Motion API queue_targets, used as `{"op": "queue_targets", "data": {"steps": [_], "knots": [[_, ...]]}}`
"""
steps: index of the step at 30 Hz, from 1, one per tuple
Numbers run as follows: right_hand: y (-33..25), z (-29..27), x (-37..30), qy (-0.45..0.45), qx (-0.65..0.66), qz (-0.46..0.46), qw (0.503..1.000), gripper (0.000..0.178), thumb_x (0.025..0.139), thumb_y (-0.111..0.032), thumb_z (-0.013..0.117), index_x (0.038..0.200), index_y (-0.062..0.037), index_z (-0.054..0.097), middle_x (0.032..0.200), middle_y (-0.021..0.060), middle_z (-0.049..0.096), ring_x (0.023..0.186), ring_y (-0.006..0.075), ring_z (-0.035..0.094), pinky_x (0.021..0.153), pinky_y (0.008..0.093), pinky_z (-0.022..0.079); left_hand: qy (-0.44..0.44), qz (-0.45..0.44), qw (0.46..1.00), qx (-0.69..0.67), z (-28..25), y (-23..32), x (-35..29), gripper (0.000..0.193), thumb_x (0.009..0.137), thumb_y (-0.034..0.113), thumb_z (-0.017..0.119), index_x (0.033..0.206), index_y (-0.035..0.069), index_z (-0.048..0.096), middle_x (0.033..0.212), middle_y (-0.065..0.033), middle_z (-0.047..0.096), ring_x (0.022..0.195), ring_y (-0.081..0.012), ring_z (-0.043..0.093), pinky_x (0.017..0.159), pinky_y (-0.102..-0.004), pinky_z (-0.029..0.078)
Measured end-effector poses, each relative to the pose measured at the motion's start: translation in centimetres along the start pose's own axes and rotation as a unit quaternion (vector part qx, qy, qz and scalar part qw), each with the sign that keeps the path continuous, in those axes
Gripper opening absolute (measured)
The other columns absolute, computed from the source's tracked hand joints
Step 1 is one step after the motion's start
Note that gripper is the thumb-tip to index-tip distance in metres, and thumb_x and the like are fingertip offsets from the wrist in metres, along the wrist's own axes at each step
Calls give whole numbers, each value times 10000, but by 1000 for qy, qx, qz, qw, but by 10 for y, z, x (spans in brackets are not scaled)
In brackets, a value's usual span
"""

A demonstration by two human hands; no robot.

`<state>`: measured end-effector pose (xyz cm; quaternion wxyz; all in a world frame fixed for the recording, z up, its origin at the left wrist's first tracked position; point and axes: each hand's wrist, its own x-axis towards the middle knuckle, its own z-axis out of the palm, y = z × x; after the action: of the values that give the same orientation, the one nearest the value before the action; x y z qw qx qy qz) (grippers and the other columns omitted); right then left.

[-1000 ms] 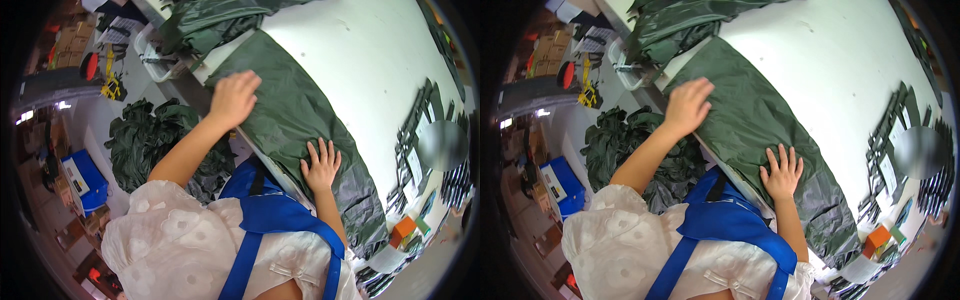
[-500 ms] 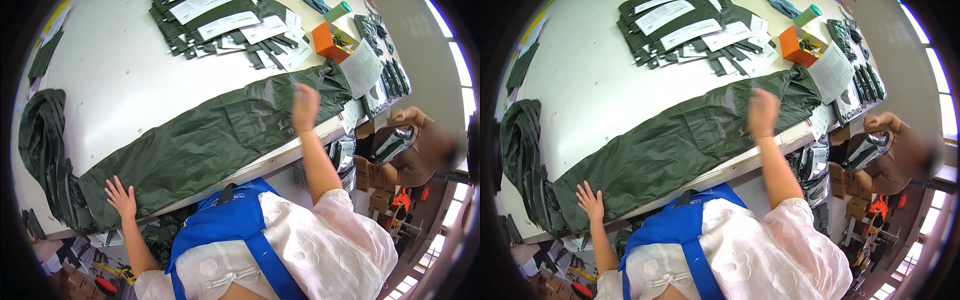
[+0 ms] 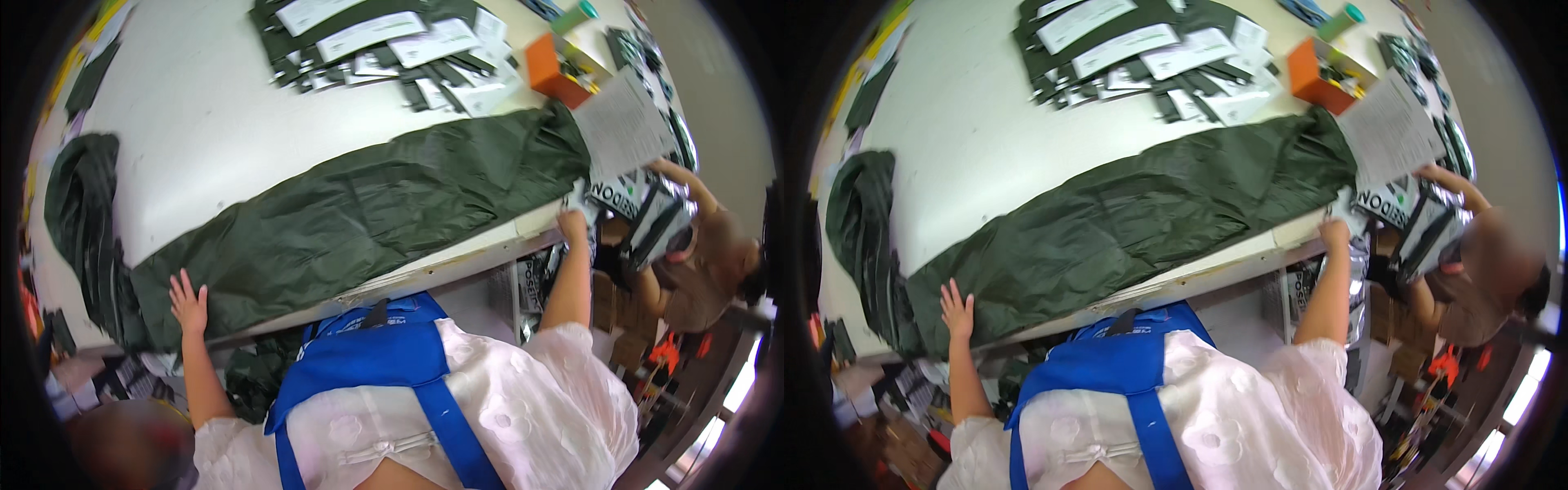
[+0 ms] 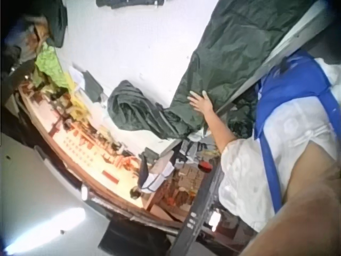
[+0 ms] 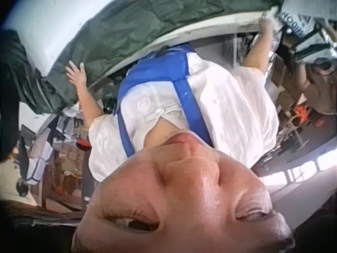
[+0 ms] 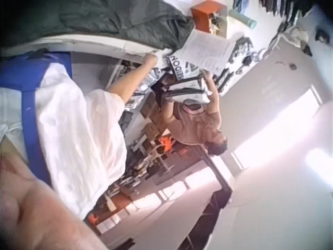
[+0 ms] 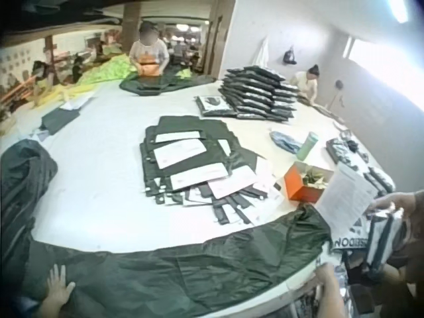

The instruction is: The person folds a large green tarp on a white table, smoothing and aligning edges, then rolls it tightly and secures it with a strap. The folded tarp is placed into a plastic bag labeled Poseidon.

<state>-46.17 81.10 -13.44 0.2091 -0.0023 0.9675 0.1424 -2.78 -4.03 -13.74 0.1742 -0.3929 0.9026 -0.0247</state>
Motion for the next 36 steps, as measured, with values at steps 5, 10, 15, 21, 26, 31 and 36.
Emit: {"op": "queue_targets", "data": {"steps": [5, 10, 15, 21, 26, 31, 36], "knots": [[-48, -51, -113, -56, 559, 44, 826, 204, 902, -177, 537, 705, -129, 514, 553, -38, 435, 457, 66, 389, 407, 235, 267, 160, 107, 970, -148, -34, 3, -20, 583, 836, 356, 637, 1360, 181, 452, 1418, -166, 391, 1253, -378, 401, 1010, -493, 358], [-225, -136, -191, -51, 696, -111, 707, 98, 857, -29, 548, 856, -104, 484, 755, -7, 483, 582, 70, 440, 516, 200, 360, 285, -242, 914, -155, -25, -79, -24, 730, 784, 339, 710, 1373, 63, 379, 1373, -171, 433, 1272, -325, 394, 1039, -480, 316], [-505, -199, -253, -112, 547, -305, 771, 250, 830, -84, 597, 1071, -17, 599, 958, 25, 609, 702, 72, 469, 600, 198, 375, 255, -248, 858, -370, 11, -141, -33, 360, 773, 230, 712, 1092, 96, 613, 1025, -101, 617, 1030, -323, 554, 874, -445, 413], [-794, -200, -385, -184, 328, -642, 669, 295, 874, -54, 562, 1163, -78, 616, 1072, 89, 651, 868, 143, 622, 772, 271, 480, 349, -39, 888, -298, 19, -129, -41, 249, 726, 110, 683, 974, 114, 661, 930, -31, 600, 920, -243, 567, 814, -391, 421], [-915, -164, -432, -82, 181, -691, 695, 305, 878, -177, 614, 1176, -112, 615, 1003, 174, 654, 908, 284, 654, 782, 316, 501, 313, 40, 889, -332, 8, -138, -37, 247, 730, 160, 699, 967, 100, 668, 933, -35, 593, 956, -240, 553, 885, -411, 415], [-945, -142, -425, -85, 181, -641, 741, 313, 855, -332, 634, 1073, -107, 633, 862, 156, 686, 836, 336, 660, 733, 398, 511, 339, -3, 842, -420, 5, -153, -32, 271, 753, 137, 687, 1015, 89, 634, 1017, -72, 570, 969, -271, 547, 891, -424, 435], [-940, -145, -428, -113, 173, -597, 775, 280, 835, -323, 663, 939, -65, 630, 775, 134, 668, 717, 302, 652, 677, 373, 510, 264, -191, 769, -550, 24, -172, 0, 277, 812, 45, 637, 1077, 11, 563, 918, -133, 646, 773, -242, 634, 688, -316, 508]]}}
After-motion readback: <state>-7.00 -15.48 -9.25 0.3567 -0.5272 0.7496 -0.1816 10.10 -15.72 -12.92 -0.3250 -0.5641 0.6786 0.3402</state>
